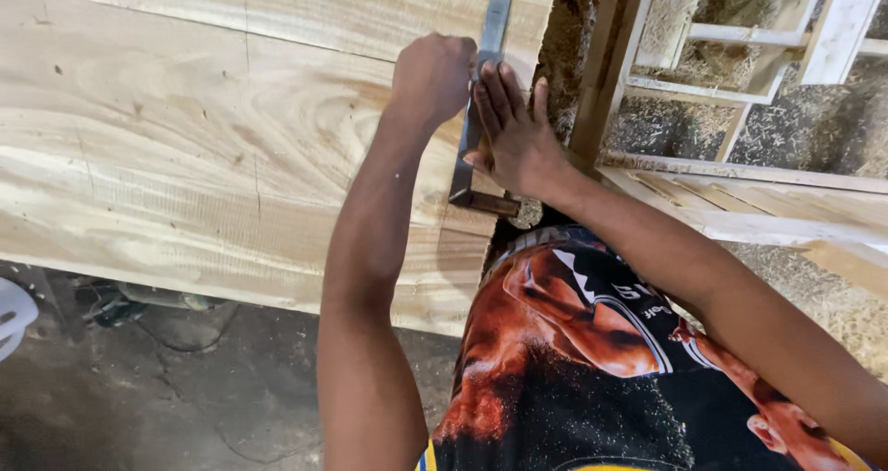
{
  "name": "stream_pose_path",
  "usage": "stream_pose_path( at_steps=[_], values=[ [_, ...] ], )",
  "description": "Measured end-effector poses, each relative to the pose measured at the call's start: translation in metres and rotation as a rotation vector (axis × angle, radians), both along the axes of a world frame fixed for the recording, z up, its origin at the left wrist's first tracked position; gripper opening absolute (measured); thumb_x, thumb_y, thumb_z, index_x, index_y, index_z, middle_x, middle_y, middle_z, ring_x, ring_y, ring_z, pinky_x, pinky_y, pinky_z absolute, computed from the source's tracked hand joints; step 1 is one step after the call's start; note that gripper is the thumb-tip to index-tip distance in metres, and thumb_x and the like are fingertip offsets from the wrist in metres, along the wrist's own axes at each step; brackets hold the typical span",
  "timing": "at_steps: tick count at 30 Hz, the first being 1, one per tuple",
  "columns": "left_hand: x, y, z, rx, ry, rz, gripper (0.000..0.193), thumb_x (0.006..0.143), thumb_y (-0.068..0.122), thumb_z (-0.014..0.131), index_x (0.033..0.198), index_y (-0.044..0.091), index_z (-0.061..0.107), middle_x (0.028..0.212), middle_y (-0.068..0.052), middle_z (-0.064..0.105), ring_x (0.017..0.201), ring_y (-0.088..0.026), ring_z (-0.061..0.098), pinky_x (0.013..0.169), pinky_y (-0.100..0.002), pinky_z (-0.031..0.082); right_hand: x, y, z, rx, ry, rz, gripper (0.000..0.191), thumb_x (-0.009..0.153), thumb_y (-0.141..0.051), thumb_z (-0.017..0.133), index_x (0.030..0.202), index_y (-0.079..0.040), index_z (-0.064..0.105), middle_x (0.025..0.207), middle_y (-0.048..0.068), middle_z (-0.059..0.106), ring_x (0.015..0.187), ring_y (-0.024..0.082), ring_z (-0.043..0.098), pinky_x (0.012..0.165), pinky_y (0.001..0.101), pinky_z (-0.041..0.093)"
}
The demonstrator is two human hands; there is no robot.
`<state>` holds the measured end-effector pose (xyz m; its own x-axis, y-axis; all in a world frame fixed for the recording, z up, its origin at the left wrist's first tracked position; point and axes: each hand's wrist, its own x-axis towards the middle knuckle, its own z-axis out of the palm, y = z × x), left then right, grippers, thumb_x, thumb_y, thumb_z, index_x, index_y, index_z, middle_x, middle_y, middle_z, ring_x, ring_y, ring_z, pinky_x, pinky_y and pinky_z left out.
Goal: The person places a metal try square across a wooden board on the workbench and uses a pencil to draw straight guide lines along the square's edge. They reposition the square repeatedly to mark several lines across the board, then pick up a hand saw at the end.
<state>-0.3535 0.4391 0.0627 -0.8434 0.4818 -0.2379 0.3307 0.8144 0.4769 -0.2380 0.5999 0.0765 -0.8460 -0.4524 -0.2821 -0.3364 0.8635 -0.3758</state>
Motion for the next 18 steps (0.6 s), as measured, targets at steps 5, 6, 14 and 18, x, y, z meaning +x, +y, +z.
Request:
stream_pose_path(
  at_steps=[5,6,14,18],
  values=[
    [-0.014,0.011,-0.008,0.038,-0.008,-0.017,0.020,0.074,0.021,0.079,0.090,0.010,0.073,0.080,-0.018,0.072,0.078,-0.040,0.071,0.069,-0.048,0.056,0.003,0.001,-0.004,0.018,0.087,0.023,0.100,0.097,-0.059,0.060,0.157,0.014,0.027,0.169,0.032,0.009,0.157,0.047,0.008,0.116,0.0780,0.009],
    [-0.016,0.012,-0.011,0.136,0.078,0.029,0.015,0.080,0.018,0.075,0.092,0.009,0.072,0.084,-0.017,0.073,0.079,-0.040,0.071,0.070,-0.049,0.056,0.004,0.001,-0.005,0.028,0.092,0.025,0.101,0.097,-0.059,0.062,0.158,0.014,0.027,0.169,0.031,0.009,0.158,0.046,0.008,0.116,0.0783,0.010],
    [0.036,-0.005,-0.017,0.340,0.242,0.297,0.008,0.093,0.010,0.064,0.100,0.009,0.067,0.092,-0.015,0.071,0.081,-0.038,0.070,0.068,-0.049,0.055,0.001,0.000,-0.012,0.046,0.012,0.019,0.107,0.092,-0.059,0.063,0.159,0.013,0.023,0.170,0.030,0.003,0.159,0.044,0.001,0.114,0.0809,0.009],
    [0.061,-0.002,-0.021,0.314,0.268,0.305,0.008,0.094,0.013,0.063,0.101,0.009,0.064,0.090,-0.014,0.070,0.084,-0.037,0.070,0.069,-0.048,0.055,0.001,0.000,-0.014,0.070,-0.014,0.025,0.106,0.095,-0.060,0.059,0.162,0.010,0.015,0.169,0.030,0.000,0.157,0.044,-0.004,0.114,0.0819,0.007]
  ],
)
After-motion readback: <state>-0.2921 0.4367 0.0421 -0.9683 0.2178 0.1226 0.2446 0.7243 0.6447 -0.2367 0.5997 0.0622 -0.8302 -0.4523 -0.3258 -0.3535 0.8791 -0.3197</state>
